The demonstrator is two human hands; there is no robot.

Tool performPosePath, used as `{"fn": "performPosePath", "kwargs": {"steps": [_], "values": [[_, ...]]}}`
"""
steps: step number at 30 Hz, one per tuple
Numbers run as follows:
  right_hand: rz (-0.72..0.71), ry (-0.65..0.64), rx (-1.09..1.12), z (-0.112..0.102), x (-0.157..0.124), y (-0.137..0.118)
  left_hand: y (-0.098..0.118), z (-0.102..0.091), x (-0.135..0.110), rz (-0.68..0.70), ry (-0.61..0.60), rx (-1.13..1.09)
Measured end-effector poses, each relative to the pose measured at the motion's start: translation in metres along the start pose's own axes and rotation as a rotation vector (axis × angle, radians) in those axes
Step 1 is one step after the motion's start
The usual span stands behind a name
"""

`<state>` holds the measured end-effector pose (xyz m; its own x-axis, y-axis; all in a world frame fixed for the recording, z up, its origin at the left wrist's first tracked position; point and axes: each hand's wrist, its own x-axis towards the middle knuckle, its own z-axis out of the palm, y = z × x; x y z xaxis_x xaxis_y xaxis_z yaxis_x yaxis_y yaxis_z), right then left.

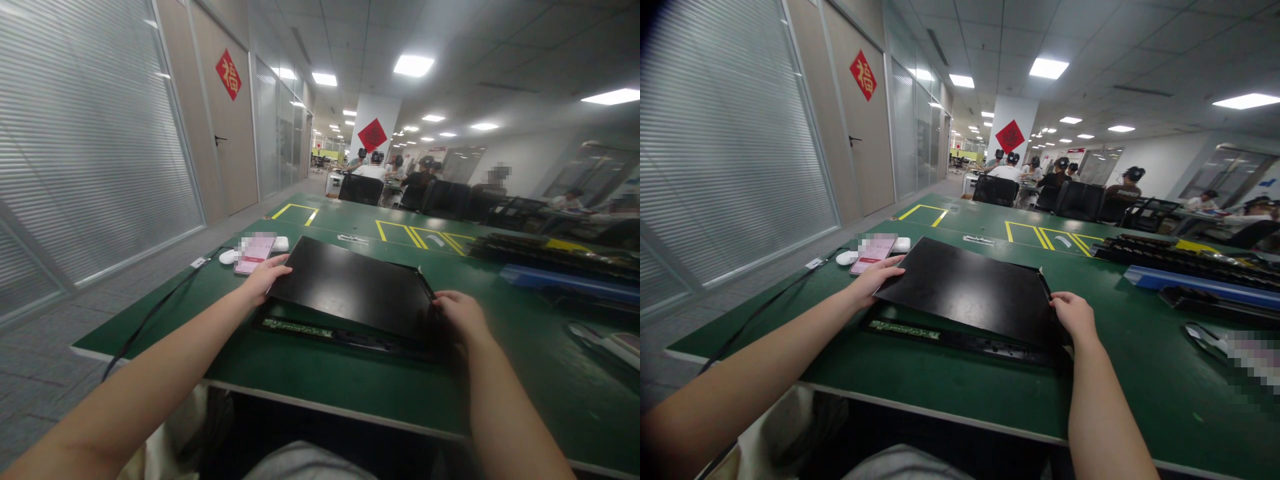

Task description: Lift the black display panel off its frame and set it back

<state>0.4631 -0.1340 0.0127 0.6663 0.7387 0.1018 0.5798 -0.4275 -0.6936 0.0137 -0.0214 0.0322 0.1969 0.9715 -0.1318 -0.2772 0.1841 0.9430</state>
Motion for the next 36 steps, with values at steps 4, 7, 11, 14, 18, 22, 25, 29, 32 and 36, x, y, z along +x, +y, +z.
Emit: {"fn": "performPosePath", "kwargs": {"steps": [4, 7, 11, 14, 18, 22, 25, 29, 32, 36], "values": [[-0.014, -0.017, -0.026, 0.001, 0.003, 0.002, -0.002, -0.003, 0.002, 0.012, -0.023, -0.005], [-0.016, -0.036, -0.021, 0.002, 0.005, 0.003, -0.003, -0.004, 0.003, 0.012, -0.057, -0.008], [0.001, -0.017, -0.015, 0.002, 0.003, 0.002, -0.002, -0.002, 0.001, 0.009, -0.102, -0.014], [0.032, -0.019, 0.004, 0.002, 0.003, 0.004, -0.001, -0.001, 0.0, 0.006, -0.131, -0.028], [0.046, -0.036, 0.03, 0.004, 0.005, 0.009, -0.001, -0.001, -0.001, 0.003, -0.135, -0.026], [0.035, -0.049, 0.06, 0.005, 0.009, 0.013, -0.001, -0.001, -0.001, 0.009, -0.136, -0.016], [0.043, -0.051, 0.083, 0.007, 0.011, 0.015, -0.001, -0.002, 0.0, 0.043, -0.139, 0.006], [0.05, -0.049, 0.102, 0.008, 0.012, 0.017, -0.001, -0.009, 0.004, 0.13, -0.134, 0.151], [0.047, -0.038, 0.117, 0.009, 0.01, 0.017, -0.002, -0.014, 0.008, 0.237, -0.098, 0.382], [0.049, -0.028, 0.15, 0.008, 0.007, 0.013, -0.005, -0.018, 0.014, 0.376, -0.048, 0.679]]}}
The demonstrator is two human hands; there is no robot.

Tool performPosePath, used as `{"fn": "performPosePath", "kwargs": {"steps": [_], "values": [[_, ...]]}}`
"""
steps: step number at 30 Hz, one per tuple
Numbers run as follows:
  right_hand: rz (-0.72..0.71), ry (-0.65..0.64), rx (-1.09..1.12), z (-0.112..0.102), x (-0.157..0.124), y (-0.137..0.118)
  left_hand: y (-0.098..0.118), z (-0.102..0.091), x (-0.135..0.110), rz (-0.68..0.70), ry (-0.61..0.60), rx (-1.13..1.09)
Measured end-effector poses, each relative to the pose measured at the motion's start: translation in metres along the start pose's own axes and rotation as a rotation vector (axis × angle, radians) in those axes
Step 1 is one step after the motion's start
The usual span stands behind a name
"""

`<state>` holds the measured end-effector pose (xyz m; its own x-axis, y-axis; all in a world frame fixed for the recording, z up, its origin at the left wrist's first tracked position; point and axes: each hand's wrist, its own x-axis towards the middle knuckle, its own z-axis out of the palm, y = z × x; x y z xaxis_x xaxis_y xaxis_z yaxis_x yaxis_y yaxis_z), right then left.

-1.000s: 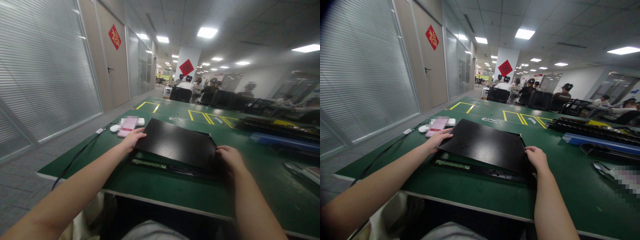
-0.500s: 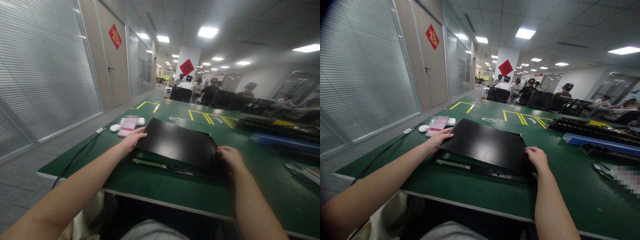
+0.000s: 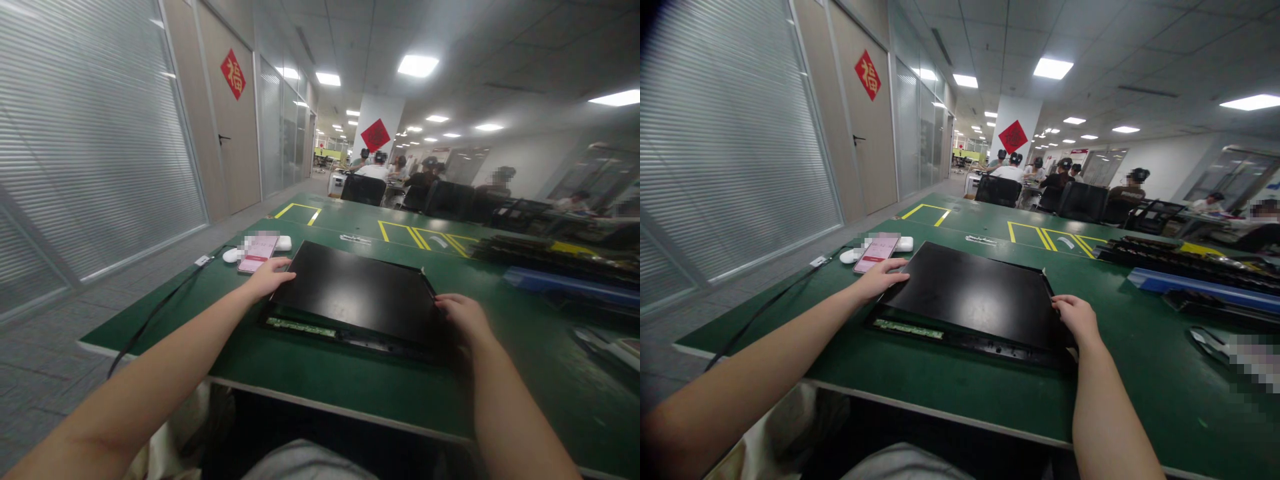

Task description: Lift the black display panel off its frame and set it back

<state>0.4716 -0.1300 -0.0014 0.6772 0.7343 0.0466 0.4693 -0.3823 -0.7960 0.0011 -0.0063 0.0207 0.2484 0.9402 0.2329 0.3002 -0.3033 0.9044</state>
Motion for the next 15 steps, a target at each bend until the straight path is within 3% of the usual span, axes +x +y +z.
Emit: {"fn": "performPosePath", "kwargs": {"steps": [6, 15], "values": [[0.015, 0.013, 0.03, -0.002, -0.002, -0.004, -0.007, 0.002, 0.004, 0.051, -0.024, 0.292], [0.031, 0.02, 0.066, -0.002, -0.003, -0.004, -0.019, 0.001, 0.011, 0.085, -0.068, 0.518]]}}
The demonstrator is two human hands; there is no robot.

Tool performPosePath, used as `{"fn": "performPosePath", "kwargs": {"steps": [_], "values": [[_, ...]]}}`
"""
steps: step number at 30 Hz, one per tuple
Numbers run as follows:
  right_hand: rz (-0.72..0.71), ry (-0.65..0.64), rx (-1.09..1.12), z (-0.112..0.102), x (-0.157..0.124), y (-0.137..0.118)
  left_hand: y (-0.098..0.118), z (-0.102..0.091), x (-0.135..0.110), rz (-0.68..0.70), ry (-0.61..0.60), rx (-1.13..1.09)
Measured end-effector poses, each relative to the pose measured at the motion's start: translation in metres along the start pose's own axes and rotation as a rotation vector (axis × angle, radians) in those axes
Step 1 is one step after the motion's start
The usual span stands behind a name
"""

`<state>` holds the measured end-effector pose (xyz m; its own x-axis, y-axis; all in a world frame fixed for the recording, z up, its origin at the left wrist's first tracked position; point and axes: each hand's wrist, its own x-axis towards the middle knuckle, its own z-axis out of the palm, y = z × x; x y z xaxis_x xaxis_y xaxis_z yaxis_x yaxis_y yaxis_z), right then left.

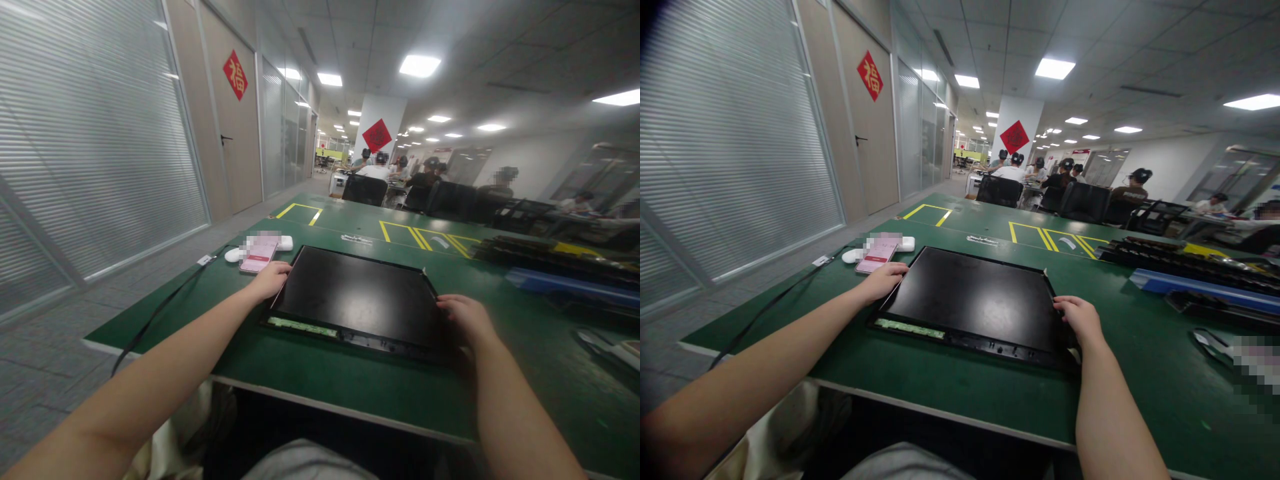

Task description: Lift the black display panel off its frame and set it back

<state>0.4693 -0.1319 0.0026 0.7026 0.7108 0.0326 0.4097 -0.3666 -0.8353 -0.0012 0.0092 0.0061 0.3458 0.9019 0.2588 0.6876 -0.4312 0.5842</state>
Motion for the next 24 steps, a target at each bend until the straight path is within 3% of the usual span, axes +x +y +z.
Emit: {"fn": "performPosePath", "kwargs": {"steps": [6, 24], "values": [[0.047, 0.002, 0.026, -0.0004, -0.0023, -0.0032, -0.0076, 0.0072, 0.0011, -0.058, 0.045, 0.03], [0.041, -0.012, -0.072, -0.0013, -0.0058, -0.0073, -0.0088, 0.0083, -0.0019, 0.01, -0.033, 0.166]]}}
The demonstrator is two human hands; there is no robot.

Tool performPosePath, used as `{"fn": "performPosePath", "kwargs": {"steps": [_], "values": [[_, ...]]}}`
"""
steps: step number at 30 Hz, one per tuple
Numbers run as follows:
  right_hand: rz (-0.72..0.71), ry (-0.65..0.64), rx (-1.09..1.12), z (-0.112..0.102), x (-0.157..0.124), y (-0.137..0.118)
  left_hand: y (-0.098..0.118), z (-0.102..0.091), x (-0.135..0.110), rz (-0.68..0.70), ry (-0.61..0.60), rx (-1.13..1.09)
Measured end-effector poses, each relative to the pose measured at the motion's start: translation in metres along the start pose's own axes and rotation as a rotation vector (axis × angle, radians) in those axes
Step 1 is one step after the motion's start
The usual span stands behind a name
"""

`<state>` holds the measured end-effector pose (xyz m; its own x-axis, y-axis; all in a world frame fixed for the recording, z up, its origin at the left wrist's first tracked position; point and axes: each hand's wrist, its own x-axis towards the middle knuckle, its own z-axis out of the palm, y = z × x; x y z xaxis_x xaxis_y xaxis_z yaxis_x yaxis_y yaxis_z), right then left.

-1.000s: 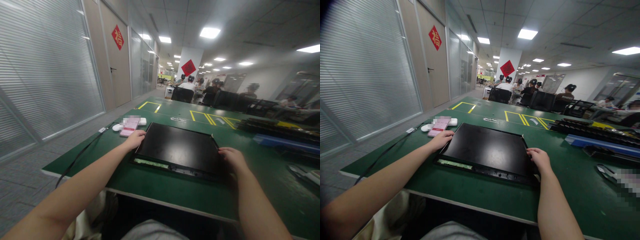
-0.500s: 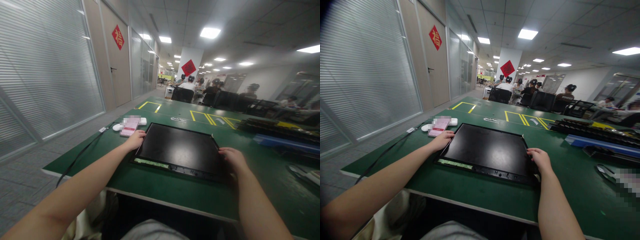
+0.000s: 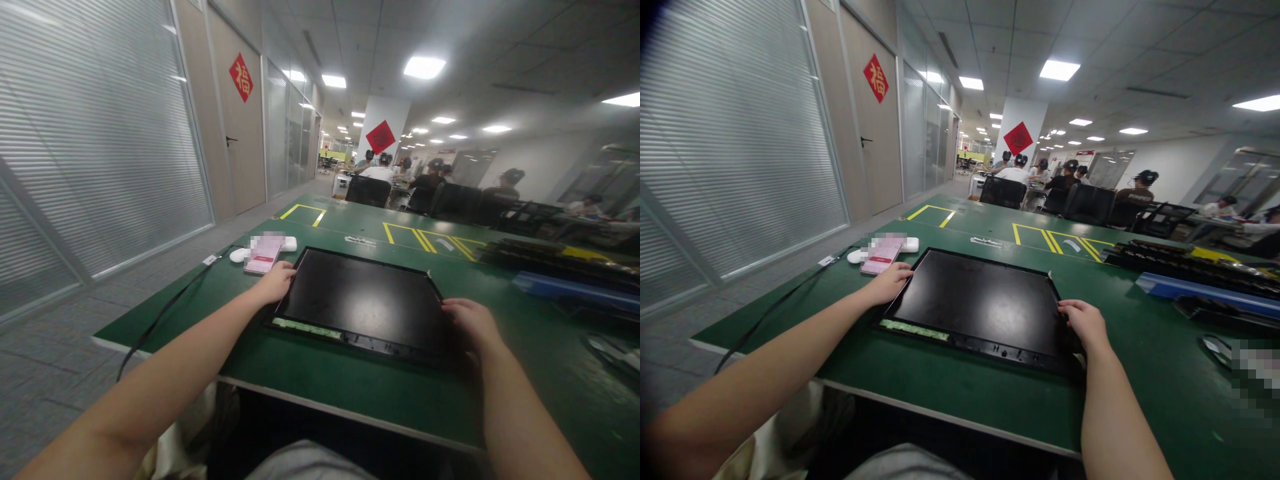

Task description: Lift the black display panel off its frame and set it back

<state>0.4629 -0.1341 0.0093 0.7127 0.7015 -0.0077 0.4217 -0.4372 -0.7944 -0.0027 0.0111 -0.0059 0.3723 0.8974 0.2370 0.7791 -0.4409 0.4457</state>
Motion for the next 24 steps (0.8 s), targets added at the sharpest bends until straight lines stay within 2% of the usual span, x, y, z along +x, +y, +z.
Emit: {"fn": "performPosePath", "kwargs": {"steps": [3, 6, 9, 12, 14, 17, 20, 24], "values": [[-0.013, 0.007, -0.058, -0.001, -0.003, -0.004, 0.001, -0.001, -0.003, 0.068, 0.026, 0.011], [-0.029, 0.004, -0.078, -0.002, -0.004, -0.006, 0.006, -0.008, -0.009, 0.208, 0.024, 0.018], [-0.068, 0.024, -0.094, -0.002, -0.003, -0.005, 0.016, -0.022, -0.017, 0.379, -0.127, -0.023], [-0.177, 0.048, -0.124, 0.001, -0.004, -0.005, 0.025, -0.035, -0.024, 0.491, -0.257, -0.1], [-0.287, -0.002, -0.099, 0.004, -0.006, -0.006, 0.027, -0.041, -0.027, 0.509, -0.299, -0.122], [-0.399, -0.151, -0.065, 0.011, -0.009, -0.006, 0.027, -0.045, -0.029, 0.499, -0.351, -0.12], [-0.407, -0.266, -0.08, 0.015, -0.009, -0.005, 0.025, -0.046, -0.028, 0.499, -0.393, -0.113], [-0.38, -0.259, -0.087, 0.016, -0.008, -0.005, 0.024, -0.046, -0.027, 0.531, -0.404, -0.145]]}}
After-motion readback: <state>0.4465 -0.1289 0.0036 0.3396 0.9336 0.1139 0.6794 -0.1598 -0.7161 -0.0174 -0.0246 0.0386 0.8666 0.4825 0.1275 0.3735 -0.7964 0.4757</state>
